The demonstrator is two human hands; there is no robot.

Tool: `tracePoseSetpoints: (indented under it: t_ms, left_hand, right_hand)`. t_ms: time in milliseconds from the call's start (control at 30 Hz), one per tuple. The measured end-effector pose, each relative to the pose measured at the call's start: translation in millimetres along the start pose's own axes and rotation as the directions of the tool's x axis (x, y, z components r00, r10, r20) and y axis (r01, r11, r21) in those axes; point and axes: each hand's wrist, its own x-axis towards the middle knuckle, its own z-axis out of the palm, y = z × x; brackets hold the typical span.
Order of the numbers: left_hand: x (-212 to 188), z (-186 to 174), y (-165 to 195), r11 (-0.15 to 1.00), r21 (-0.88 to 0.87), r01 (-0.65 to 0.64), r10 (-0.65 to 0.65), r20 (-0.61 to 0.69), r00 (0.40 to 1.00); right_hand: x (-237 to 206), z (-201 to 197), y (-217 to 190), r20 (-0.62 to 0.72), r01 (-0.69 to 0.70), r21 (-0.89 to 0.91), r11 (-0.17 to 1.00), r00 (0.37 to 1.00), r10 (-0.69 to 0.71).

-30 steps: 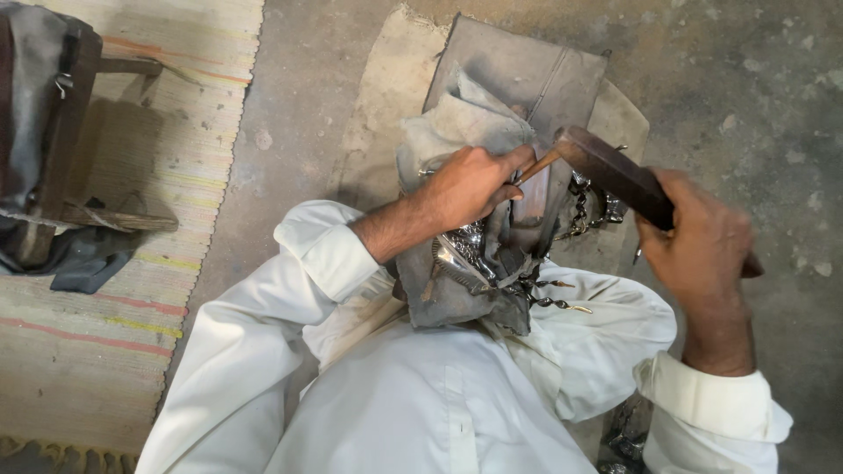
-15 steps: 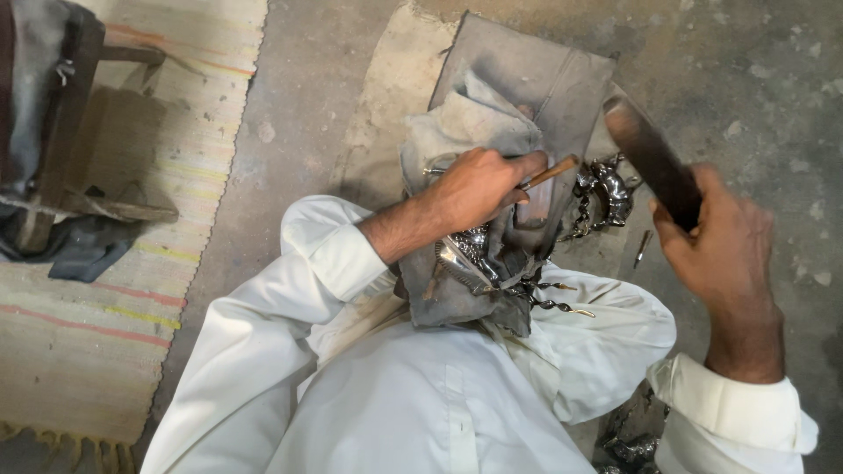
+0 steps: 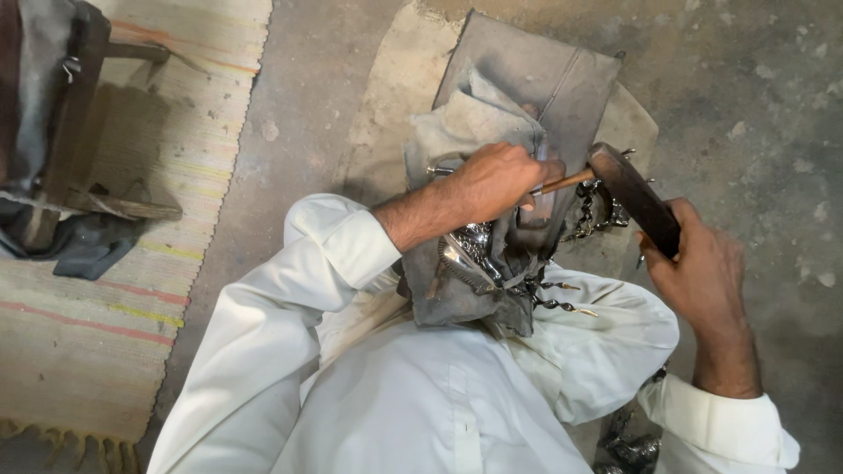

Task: The person sits cross-legged on the floor with a wooden board on their lap and shapes silver metal animal figurines. They hold a small punch against the metal with one hand and strike it with a wooden mallet in the other, repositioning the figurine and punch repeatedly to work different areas of the pieces.

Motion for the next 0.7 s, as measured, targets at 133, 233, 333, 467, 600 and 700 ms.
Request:
tracePoseSetpoints:
  t_ms: [133, 233, 333, 467, 600, 700]
  left_hand:
    - [2.3, 1.9, -0.5, 1.000, -0.005, -0.030, 0.030, 0.007, 1.000]
    - [3.4, 3.0, -2.7, 1.000, 0.013, -0.008, 0.008, 0.028, 1.000]
    - [4.4, 4.1, -1.7, 1.000, 0.005, -0.023, 0.022, 0.016, 1.000]
    - [-1.4, 1.1, -0.8, 0.999, -0.030, -0.015, 0.014, -0.042, 0.999]
    - [-11.0, -6.9, -4.9, 0.989, -0.135, 0.064, -0.069, -0.037, 0.997]
    - [-15.7, -10.0, -5.2, 0.980, -0.189, 0.064, -0.081, -0.082, 0.993]
  right_hand:
    - [-8.9, 11.0, 5.6, -0.099, -0.054, 0.273, 0.960, 0.991, 0.085]
    - [-12.5, 23.0, 9.4, -0.042, -0.086, 0.166, 0.982, 0.995, 0.095]
    - [-14.4, 32.7, 13.3, -0.057, -0.133, 0.420, 0.898, 0.983, 0.172]
    - [-11.4, 33.8, 15.4, 0.076, -0.097, 0.295, 0.951, 0.994, 0.077]
    - [-11.8, 24.7, 7.3, 0.079, -0.058, -0.025, 0.998, 0.995, 0.059]
    - [-11.1, 19.5, -3.4, -0.099, -0.128, 0.285, 0.950, 0.982, 0.162]
